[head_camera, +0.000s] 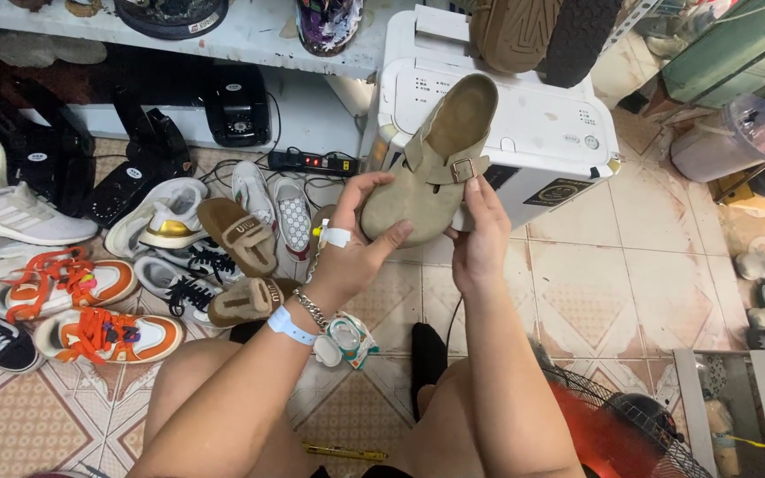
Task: The person sits on the floor and cleans a beige slip-on shoe using a white eraser-like tool. They rub the tool along the upper, strap, and sole areas, rotating the shoe to access different sides.
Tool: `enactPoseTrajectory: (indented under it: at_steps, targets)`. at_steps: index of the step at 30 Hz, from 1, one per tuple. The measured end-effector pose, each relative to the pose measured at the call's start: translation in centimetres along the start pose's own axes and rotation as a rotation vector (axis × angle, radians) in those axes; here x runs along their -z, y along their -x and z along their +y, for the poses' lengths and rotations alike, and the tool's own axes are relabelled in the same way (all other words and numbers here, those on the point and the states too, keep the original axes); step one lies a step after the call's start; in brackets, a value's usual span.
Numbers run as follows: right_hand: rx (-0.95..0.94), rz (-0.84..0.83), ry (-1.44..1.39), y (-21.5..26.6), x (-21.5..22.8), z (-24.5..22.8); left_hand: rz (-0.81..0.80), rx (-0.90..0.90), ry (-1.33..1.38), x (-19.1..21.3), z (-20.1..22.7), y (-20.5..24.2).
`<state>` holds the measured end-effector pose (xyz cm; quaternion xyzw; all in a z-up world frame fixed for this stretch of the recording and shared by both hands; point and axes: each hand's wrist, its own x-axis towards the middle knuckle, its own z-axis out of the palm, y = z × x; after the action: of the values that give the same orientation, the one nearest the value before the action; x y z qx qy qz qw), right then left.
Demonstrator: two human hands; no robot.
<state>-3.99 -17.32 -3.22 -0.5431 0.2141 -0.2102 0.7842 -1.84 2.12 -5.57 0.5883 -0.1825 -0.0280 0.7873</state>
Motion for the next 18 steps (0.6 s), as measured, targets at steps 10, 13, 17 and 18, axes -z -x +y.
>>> enactPoseTrajectory:
  at_steps: [10,13,17,18]
  targets:
    - [0.905,0.164,0.709,-0.8,3.6,-0.8,0.072,-0.022,0.012,1.4,-0.3,0.0]
    - [1.157,-0.174,0.863,-1.5,3.9,-1.1,0.028,-0.128,-0.065,2.3,0.7,-0.3]
    - [0.791,-0.348,0.844,-0.4,4.1,-0.2,0.022,-0.17,-0.101,3.2,1.3,-0.5]
    - [0.601,-0.362,0.814,0.0,4.2,-0.4,0.038,-0.178,-0.109,3.3,1.3,-0.5]
